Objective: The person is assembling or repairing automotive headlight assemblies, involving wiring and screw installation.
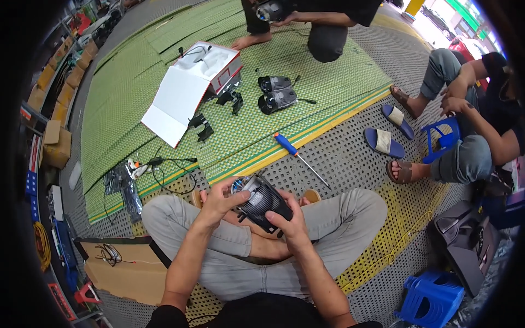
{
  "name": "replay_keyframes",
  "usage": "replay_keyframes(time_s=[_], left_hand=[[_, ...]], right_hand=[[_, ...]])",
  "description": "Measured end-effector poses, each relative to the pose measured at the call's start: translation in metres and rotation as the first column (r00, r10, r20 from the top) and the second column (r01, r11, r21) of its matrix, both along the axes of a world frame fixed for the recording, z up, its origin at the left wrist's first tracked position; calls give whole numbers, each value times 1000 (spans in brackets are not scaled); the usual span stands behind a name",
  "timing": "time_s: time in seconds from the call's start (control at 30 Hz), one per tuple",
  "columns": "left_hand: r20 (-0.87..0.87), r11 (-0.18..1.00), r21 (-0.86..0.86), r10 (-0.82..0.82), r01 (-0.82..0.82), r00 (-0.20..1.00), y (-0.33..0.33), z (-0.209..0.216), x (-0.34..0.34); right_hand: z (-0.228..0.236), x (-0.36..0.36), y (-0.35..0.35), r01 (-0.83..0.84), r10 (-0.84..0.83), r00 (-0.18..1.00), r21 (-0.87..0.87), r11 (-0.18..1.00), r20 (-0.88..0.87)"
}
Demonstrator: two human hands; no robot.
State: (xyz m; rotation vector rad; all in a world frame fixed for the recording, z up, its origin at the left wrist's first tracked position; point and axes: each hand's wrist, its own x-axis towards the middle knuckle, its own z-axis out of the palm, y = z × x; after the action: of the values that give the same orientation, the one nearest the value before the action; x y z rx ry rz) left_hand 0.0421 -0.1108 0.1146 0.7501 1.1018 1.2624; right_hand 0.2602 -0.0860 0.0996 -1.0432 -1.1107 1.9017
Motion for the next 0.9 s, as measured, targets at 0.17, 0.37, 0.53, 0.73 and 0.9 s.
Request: replay_keyframes(time_s=[0.17,0.37,0.53,0.73,0.9], left_hand=[[-26,994,-96,60,-62,998,-2,-6,0],[147,985,10,166,-170,975,-5,-21,4],[421,951,-58,298,-303,857,-4,-27,13],[457,930,-92,356,-355,815,-17,-36,12],[486,889,-16,406,-457,774,-17,-46,15]], right_hand=[[-3,5,7,-53,53,998,20,998,24],[-10,-6,7,-22,15,997,98,995,79],[11,-26,0,31,-88,979,291,956,185],[20,-51,-12,-13,-228,912,579,815,341],[12,-59,-17,62,-272,918,574,817,288]])
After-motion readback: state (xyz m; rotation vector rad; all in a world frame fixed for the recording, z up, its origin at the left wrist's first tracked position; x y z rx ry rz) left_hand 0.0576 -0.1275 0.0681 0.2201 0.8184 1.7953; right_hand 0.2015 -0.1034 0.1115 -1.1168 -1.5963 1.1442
